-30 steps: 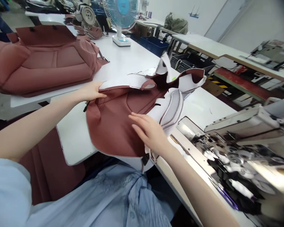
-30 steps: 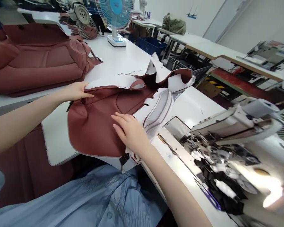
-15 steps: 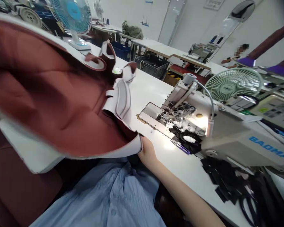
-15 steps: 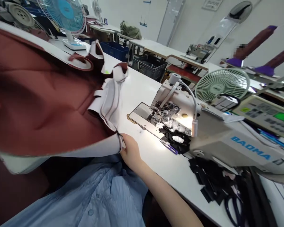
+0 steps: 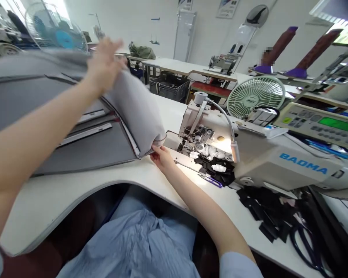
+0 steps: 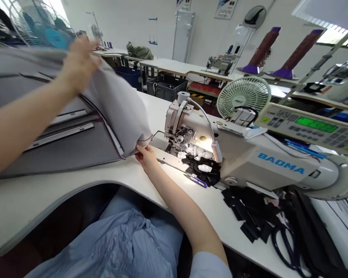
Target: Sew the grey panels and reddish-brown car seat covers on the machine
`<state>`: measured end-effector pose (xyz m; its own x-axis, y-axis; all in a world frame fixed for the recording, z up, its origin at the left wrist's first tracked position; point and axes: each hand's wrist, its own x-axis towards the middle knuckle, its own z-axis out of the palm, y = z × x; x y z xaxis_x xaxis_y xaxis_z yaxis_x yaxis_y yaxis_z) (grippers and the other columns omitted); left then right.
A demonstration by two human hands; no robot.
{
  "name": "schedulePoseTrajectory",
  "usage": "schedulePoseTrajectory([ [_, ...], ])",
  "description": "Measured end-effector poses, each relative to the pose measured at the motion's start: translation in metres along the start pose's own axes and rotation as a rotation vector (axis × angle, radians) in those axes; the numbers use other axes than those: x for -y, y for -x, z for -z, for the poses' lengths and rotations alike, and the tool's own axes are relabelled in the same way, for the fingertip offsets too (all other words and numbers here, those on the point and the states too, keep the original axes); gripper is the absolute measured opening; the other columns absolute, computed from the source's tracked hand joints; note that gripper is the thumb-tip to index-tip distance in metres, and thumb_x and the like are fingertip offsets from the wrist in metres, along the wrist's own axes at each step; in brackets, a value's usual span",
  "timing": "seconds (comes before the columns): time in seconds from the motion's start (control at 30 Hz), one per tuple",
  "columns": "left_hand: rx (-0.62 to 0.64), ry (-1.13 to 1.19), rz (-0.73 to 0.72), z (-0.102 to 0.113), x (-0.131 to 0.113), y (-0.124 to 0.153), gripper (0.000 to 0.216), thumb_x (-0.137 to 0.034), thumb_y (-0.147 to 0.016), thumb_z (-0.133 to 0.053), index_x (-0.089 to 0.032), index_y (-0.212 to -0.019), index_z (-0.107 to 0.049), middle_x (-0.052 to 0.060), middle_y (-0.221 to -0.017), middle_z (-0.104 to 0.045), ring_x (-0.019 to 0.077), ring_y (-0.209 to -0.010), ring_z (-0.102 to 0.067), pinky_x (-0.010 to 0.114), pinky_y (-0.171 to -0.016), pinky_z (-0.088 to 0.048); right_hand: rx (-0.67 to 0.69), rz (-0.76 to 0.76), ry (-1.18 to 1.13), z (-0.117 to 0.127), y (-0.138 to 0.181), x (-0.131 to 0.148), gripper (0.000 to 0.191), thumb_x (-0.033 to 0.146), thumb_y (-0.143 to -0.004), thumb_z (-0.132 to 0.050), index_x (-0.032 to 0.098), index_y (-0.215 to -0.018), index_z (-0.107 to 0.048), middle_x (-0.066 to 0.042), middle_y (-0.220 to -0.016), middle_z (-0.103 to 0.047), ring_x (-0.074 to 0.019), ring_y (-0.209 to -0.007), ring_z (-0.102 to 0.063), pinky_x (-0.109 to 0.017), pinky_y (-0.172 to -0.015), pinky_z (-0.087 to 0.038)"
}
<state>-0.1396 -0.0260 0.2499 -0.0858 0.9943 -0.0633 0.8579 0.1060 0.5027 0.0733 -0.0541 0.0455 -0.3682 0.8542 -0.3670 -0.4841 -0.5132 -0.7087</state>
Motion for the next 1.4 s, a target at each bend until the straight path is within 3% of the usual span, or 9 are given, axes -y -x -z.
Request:
schedulePoseTrajectory([
  [0.1,-0.17,-0.196,-0.541,-0.061,0.01,-0.02,0.023,-0.026,-0.098,-0.055,-0.011,-0.11,-0.068,0.0,-0.149,-0.055,0.0134,-0.154,-0.019,0.034,-0.126,-0.014,-0.046,-0.066,0.005,0.014,-0.021,-0.002,0.032,0.025,-0.065,-0.086,0.019,-0.075,-0.057,0.005,-0.059,-0.064,-0.0095,-0.053,-0.057,-0.019,-0.05,-0.041],
  [0.2,0.02,-0.433,-1.038,-0.125,0.031,-0.035,0.037,-0.039,-0.102,-0.049,-0.025,-0.133,-0.063,0.002,-0.153,-0.052,0.0237,-0.15,-0.034,0.041,-0.124,-0.013,-0.065,-0.089,0.007,0.026,-0.032,0.003,0.031,0.025,-0.066,-0.087,0.018,-0.076,-0.059,0.003,-0.062,-0.066,-0.01,-0.055,-0.059,-0.018,-0.048,-0.038],
  [0.33,0.11,-0.481,-1.261,-0.165,0.039,-0.061,0.045,-0.045,-0.103,-0.04,-0.022,-0.139,-0.056,0.009,-0.147,-0.058,0.0237,-0.143,-0.044,0.037,-0.116,-0.022,-0.061,-0.094,-0.006,0.044,-0.03,0.013,0.033,0.025,-0.065,-0.09,0.017,-0.079,-0.061,0.001,-0.062,-0.067,-0.01,-0.055,-0.06,-0.018,-0.049,-0.039],
  [0.5,0.058,-0.455,-1.463,-0.181,0.028,-0.085,0.036,-0.041,-0.102,-0.037,-0.02,-0.089,-0.063,0.008,-0.091,-0.071,0.021,-0.088,-0.062,0.036,-0.091,-0.04,-0.035,-0.07,-0.067,0.06,-0.019,0.017,0.045,0.033,-0.056,-0.096,0.016,-0.081,-0.062,0.002,-0.065,-0.066,-0.0087,-0.056,-0.057,-0.02,-0.053,-0.043],
  [0.73,-0.364,-0.266,-1.436,-0.201,0.058,-0.052,0.023,-0.028,-0.099,-0.043,-0.022,-0.086,-0.06,0.002,-0.087,-0.071,0.0196,-0.089,-0.061,0.037,-0.091,-0.041,0.117,-0.224,-0.071,0.065,-0.022,0.019,0.043,0.056,-0.077,-0.079,0.018,-0.078,-0.058,0.004,-0.059,-0.06,-0.0106,-0.051,-0.051,-0.025,-0.055,-0.045],
  [0.93,-0.288,-0.175,-1.34,-0.197,0.068,-0.025,0.028,-0.038,-0.101,-0.039,-0.021,-0.1,-0.06,0.007,-0.099,-0.071,0.0256,-0.106,-0.063,0.049,-0.108,-0.035,0.166,-0.219,-0.092,0.059,-0.014,0.015,0.047,0.046,-0.064,-0.09,0.017,-0.087,-0.061,0.005,-0.065,-0.062,-0.0073,-0.05,-0.044,-0.024,-0.055,-0.041],
  [1.13,0.153,-0.37,-0.971,-0.176,0.018,-0.028,0.051,-0.049,-0.104,-0.034,-0.027,-0.147,-0.047,0.01,-0.147,-0.053,0.0209,-0.103,-0.066,0.029,-0.078,-0.047,0.083,-0.034,0.089,0.036,0.005,0.004,0.043,0.04,-0.062,-0.088,0.021,-0.086,-0.058,0.008,-0.063,-0.054,-0.0079,-0.052,-0.04,-0.022,-0.05,-0.029],
  [1.3,0.52,-0.415,-0.947,-0.165,-0.027,-0.05,0.04,-0.036,-0.101,-0.038,-0.023,-0.098,-0.076,0.007,-0.126,-0.07,0.0272,-0.126,-0.053,0.039,-0.11,-0.034,0.105,0.145,0.257,0.022,0.027,0.007,0.036,0.028,-0.069,-0.076,0.024,-0.1,-0.059,0.004,-0.084,-0.063,-0.0145,-0.075,-0.056,-0.024,-0.063,-0.043],
  [1.4,0.872,-0.364,-0.598,-0.161,-0.027,-0.065,0.049,-0.053,-0.096,-0.042,-0.018,-0.09,-0.076,0.009,-0.103,-0.076,0.0264,-0.103,-0.062,0.039,-0.102,-0.042,0.163,0.135,0.259,0.027,0.032,0.01,0.033,0.028,-0.07,-0.074,0.023,-0.099,-0.059,0.004,-0.081,-0.062,-0.0145,-0.075,-0.058,-0.026,-0.068,-0.047],
])
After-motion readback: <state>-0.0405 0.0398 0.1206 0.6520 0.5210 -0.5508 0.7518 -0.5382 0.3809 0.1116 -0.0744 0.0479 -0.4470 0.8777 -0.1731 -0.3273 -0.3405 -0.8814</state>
